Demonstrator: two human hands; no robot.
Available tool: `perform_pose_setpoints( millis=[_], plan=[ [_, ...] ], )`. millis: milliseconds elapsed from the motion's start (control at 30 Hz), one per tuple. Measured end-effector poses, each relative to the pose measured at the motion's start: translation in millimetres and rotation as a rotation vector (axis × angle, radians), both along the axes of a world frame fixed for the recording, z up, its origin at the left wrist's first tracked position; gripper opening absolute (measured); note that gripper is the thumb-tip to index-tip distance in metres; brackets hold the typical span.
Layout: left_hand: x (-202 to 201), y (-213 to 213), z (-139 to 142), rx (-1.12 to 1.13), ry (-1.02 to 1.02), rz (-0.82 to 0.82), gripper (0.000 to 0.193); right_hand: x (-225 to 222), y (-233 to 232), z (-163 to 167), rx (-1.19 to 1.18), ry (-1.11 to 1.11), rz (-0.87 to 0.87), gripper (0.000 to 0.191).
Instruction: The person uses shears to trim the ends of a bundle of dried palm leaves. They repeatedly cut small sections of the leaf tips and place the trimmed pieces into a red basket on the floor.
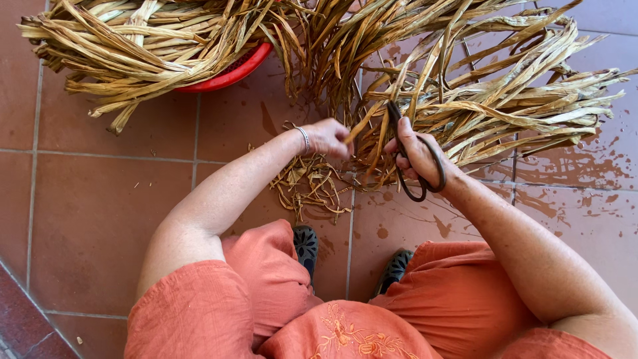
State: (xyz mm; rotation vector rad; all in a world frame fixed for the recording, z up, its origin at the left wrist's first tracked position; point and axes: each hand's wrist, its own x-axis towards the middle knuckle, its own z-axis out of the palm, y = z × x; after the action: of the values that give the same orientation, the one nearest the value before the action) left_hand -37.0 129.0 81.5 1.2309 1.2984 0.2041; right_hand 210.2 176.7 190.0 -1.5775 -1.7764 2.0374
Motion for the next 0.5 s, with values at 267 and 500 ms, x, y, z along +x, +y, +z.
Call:
perform_pose_setpoints(
  millis=[267, 500],
  plan=[
    [-3, 12, -10, -0.061, 0.738, -0.306, 0.038, 15, 0, 9, -0.055, 0.009, -0.149, 0.072],
    [1, 58, -42, 0.374, 0.404, 0.426, 0.028, 25, -7, 13, 0.026, -0.003, -0.043, 0.069]
  ],
)
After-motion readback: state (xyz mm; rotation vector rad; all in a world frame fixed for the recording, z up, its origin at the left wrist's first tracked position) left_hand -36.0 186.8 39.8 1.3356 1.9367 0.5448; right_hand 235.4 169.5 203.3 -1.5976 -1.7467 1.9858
